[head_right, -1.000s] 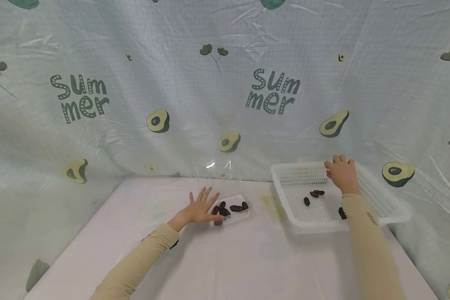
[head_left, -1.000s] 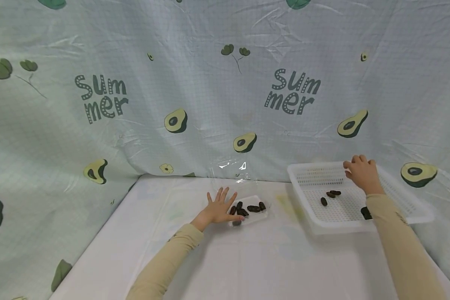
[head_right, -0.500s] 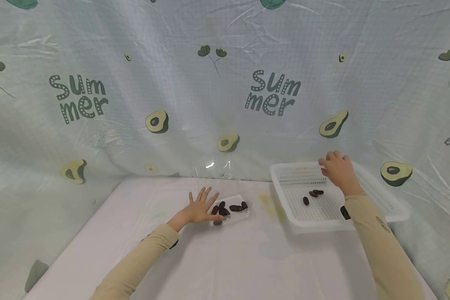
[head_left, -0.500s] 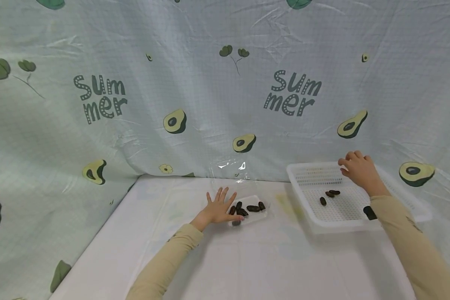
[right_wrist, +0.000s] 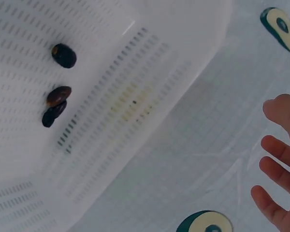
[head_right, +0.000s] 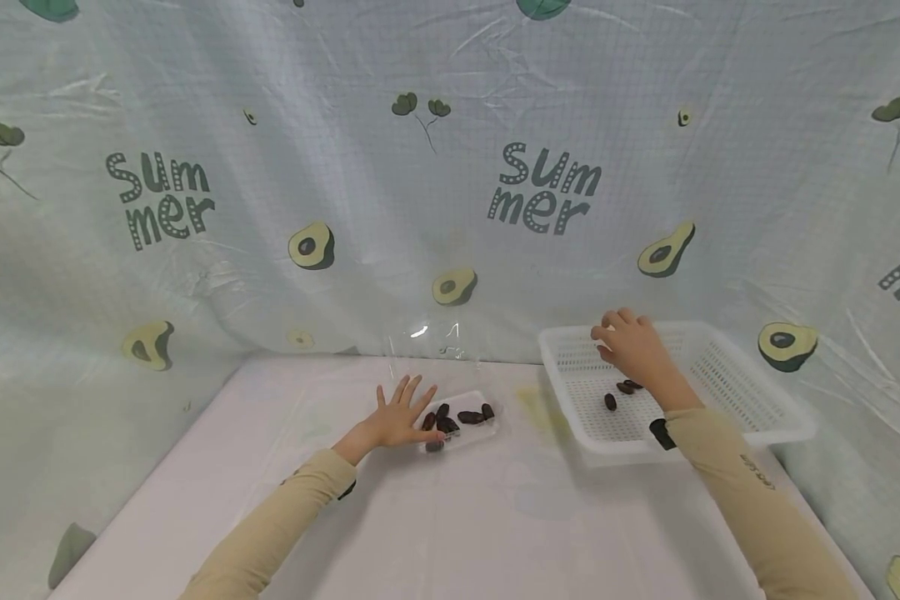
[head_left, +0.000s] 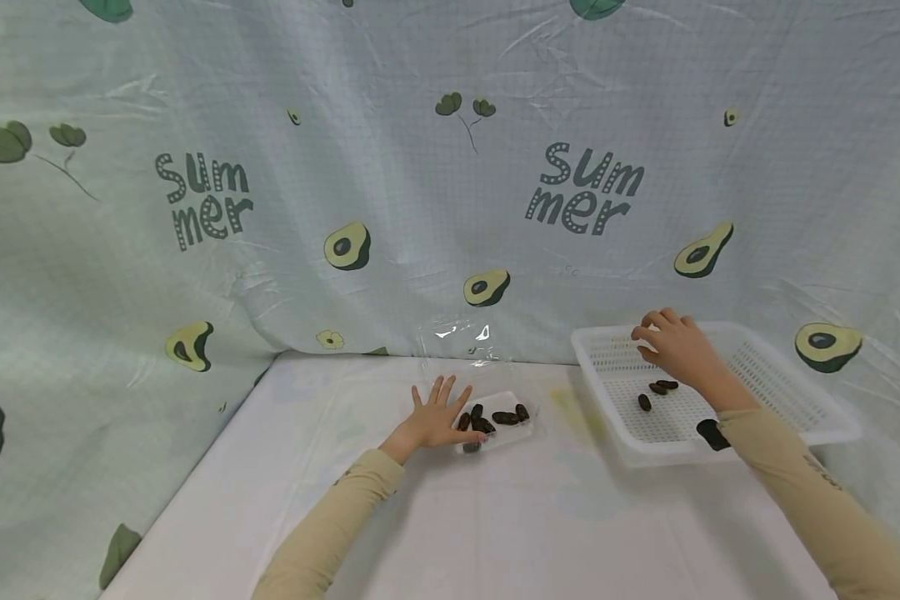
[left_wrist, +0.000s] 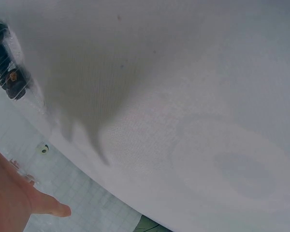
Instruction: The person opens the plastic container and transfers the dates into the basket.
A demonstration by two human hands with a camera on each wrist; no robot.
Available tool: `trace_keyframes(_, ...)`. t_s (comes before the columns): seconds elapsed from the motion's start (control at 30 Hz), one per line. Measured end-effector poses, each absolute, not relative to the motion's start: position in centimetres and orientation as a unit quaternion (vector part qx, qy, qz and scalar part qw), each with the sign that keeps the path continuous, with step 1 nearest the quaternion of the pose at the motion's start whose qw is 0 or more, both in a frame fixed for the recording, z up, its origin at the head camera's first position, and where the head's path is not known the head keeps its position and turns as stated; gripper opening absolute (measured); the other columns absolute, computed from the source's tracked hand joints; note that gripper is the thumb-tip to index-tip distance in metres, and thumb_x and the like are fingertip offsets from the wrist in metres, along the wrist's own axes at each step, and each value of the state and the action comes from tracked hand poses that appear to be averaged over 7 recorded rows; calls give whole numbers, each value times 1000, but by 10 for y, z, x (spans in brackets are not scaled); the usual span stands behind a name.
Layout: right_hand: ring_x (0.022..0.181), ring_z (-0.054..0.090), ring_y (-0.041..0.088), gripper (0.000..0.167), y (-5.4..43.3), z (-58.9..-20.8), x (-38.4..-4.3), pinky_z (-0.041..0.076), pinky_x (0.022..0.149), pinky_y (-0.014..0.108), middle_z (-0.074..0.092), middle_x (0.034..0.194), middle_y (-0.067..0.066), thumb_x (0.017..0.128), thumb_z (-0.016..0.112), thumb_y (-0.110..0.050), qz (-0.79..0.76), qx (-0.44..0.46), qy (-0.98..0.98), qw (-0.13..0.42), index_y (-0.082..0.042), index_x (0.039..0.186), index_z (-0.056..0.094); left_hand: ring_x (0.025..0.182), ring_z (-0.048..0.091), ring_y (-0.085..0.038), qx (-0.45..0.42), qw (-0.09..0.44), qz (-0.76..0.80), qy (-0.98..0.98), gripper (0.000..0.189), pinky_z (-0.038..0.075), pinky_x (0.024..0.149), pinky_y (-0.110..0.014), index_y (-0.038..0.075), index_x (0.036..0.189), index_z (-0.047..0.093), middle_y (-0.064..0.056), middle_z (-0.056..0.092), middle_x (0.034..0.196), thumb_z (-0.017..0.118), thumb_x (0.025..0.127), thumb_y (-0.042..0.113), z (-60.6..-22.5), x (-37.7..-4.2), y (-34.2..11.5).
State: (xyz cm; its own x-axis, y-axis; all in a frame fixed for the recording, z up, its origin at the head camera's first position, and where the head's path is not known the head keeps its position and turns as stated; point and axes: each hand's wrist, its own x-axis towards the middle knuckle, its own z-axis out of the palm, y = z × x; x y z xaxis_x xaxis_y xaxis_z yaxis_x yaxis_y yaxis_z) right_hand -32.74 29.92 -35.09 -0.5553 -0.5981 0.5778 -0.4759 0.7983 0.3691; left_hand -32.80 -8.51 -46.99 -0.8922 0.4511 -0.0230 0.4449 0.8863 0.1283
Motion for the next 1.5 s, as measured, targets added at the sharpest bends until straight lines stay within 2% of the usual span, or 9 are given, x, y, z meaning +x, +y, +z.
trace_keyframes(0.13,82,50,30,25,287,-351,-324,43,58,42,56,87,11,65,76,-9,-79,332,-862,375,-12,84,61,138,-1,-36,233,25,57,971,89,1,97,-70,21,145,9,-13,-1,151,43,78,69,-470,-328,-85)
trace_keyframes(0.5,85,50,28,25,252,-351,-312,43,62,39,56,91,9,68,76,-12,-69,342,-872,344,-11,89,62,138,0,-37,234,22,61,970,90,2,97,-71,20,145,11,-14,0,151,43,77,69,-469,-327,-85)
trace_keyframes(0.93,86,50,23,28,198,-366,-307,44,63,35,55,92,5,72,74,-21,-96,374,-855,346,-14,94,59,138,-3,-35,241,17,60,968,90,3,98,-69,20,145,10,-13,0,151,39,77,72,-473,-329,-89)
trace_keyframes(1.07,84,49,20,28,182,-379,-311,43,63,34,54,90,3,72,73,-23,-97,386,-851,342,-14,93,57,138,-2,-36,245,16,73,967,95,1,98,-69,20,145,11,-15,1,151,38,73,76,-477,-335,-90)
trace_keyframes(1.3,83,50,18,27,159,-400,-317,39,61,30,55,91,1,74,72,-27,-114,397,-849,329,-14,92,56,138,-5,-36,255,-11,88,963,103,-5,94,-72,30,144,4,-14,0,151,25,62,89,-493,-346,-91)
trace_keyframes(1.5,82,51,17,29,146,-413,-324,41,61,29,56,89,-1,73,71,-33,-130,388,-855,318,-17,93,58,138,-2,-37,245,13,77,966,97,-1,97,-71,21,145,12,-16,4,150,39,71,78,-476,-334,-89)
